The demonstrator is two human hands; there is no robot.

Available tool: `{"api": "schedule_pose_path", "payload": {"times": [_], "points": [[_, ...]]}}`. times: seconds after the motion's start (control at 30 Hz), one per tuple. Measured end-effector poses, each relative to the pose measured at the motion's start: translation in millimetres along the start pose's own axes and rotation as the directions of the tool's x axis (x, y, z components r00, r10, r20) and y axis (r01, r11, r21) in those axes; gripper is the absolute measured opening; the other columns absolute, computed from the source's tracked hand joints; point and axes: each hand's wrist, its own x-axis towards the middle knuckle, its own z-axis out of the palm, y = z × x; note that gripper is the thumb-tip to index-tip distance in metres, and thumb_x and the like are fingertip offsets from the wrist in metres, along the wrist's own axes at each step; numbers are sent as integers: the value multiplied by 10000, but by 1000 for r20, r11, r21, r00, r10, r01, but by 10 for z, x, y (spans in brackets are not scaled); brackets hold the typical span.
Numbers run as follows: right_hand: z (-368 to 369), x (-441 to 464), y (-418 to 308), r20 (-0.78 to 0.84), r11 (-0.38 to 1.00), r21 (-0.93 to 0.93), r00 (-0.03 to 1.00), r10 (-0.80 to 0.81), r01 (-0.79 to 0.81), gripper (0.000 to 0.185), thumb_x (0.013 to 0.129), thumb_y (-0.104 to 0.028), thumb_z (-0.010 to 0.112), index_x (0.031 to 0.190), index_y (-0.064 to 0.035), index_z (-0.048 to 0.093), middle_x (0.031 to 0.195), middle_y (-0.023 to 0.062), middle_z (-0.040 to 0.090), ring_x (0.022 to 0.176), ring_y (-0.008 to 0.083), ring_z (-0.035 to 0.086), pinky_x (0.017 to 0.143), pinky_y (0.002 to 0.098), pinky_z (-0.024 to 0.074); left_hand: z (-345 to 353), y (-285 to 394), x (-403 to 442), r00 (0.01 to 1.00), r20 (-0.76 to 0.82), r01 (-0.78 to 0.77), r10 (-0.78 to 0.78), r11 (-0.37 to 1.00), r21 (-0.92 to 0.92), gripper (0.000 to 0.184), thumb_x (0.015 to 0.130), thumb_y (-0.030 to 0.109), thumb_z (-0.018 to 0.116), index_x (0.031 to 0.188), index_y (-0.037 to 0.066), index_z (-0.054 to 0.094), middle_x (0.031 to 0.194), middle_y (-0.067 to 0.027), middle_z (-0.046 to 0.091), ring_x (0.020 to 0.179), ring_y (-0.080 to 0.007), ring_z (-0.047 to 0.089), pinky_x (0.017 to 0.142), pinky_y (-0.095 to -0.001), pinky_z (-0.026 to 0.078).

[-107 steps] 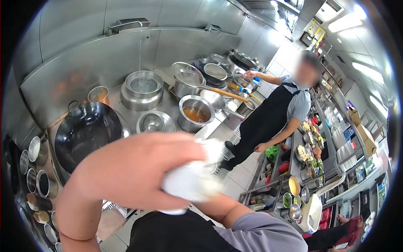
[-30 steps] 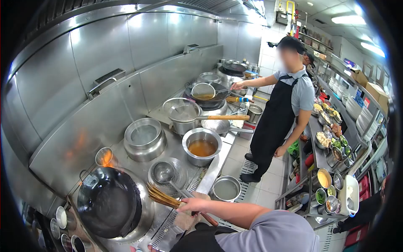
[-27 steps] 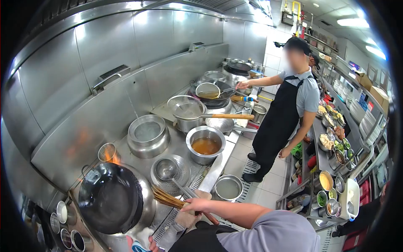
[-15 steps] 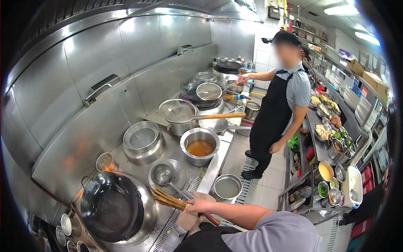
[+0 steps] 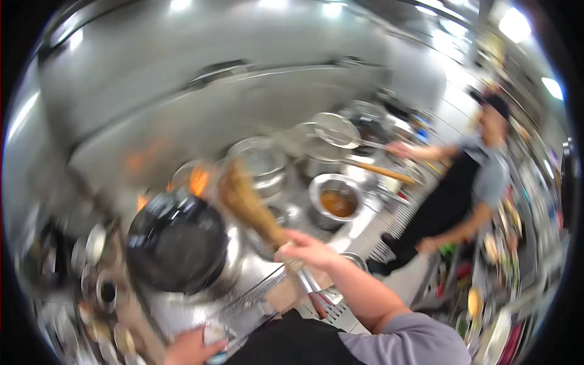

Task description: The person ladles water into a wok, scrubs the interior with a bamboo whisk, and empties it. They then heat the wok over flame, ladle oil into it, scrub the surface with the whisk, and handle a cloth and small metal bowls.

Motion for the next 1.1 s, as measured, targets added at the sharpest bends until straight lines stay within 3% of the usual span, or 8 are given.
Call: {"api": "schedule_pose_path", "payload": {"times": [0.1, 0.2, 0.4, 0.5, 0.7, 0.83, 0.9, 1.1], "points": [[158, 415, -36, 16, 986, -164, 1000, -22, 24, 628, 911, -264, 661, 1428, -29, 394, 1314, 86, 544, 1195, 184, 498, 1030, 334, 381, 124, -166, -157, 983, -183, 0, 27, 989, 146, 608, 831, 572, 604, 1047, 3, 615, 937, -210, 664, 910, -397, 632, 781, -442, 497], [545, 778, -322, 90, 580, -728, 890, -447, 365, 588, 889, -263, 642, 1411, -97, 429, 1223, 216, 600, 1167, 336, 570, 985, 383, 441, 232, -290, -411, 951, -304, -51, 59, 998, 32, 603, 849, 555, 594, 1054, -12, 614, 1017, -231, 642, 942, -411, 614, 811, -439, 489], [1550, 1299, -765, 415, -59, -909, 909, -31, 413, 462, 852, -303, 586, 1285, -141, 570, 957, 188, 667, 870, 357, 653, 754, 468, 517, 598, -500, -813, 941, -303, 92, -152, 974, -206, 632, 865, 576, 571, 1102, -8, 602, 1053, -226, 634, 952, -413, 614, 831, -435, 489], [2069, 2203, -96, 661, -116, -744, 750, 22, 658, 194, 745, -187, 591, 780, -40, 714, 791, 205, 684, 777, 348, 685, 717, 434, 548, 829, -609, -858, 909, -335, 143, -248, 941, -308, 631, 861, 574, 585, 1102, -9, 604, 1058, -221, 637, 953, -406, 618, 832, -432, 492], [2788, 2942, 189, 286, 203, -921, 932, -224, 331, 227, 841, -211, 555, 845, -27, 687, 859, 194, 692, 817, 345, 684, 721, 433, 549, 937, -481, -886, 826, -350, 203, -443, 812, -548, 530, 891, 487, 618, 1093, -3, 606, 992, -181, 658, 898, -318, 643, 808, -379, 500], [2237, 2013, 175, 727, -106, -680, 686, 22, 725, 205, 821, -147, 550, 892, -37, 706, 872, 193, 700, 834, 341, 692, 711, 455, 551, 1255, -802, -630, 749, -388, -74, -537, 514, -854, 528, 942, 485, 555, 1115, -12, 595, 985, -113, 661, 879, -208, 635, 796, -344, 502], [1912, 1828, 186, 611, -378, -690, 777, 153, 617, 201, 810, -135, 560, 885, -50, 727, 884, 162, 712, 800, 334, 699, 684, 441, 557, 1280, -927, -320, 693, -273, -192, -668, 194, -962, 578, 965, 520, 485, 1117, -28, 590, 989, -81, 654, 876, -165, 616, 788, -323, 502], [2018, 3221, 117, 300, -112, -951, 949, -99, 289, 257, 839, -157, 526, 923, -42, 740, 943, 167, 715, 872, 283, 709, 727, 427, 559, 1004, -1457, 888, 761, -150, -221, -632, -34, -975, 708, 929, 649, 433, 1059, -23, 609, 798, -45, 622, 647, -136, 549, 564, -296, 435]]}}
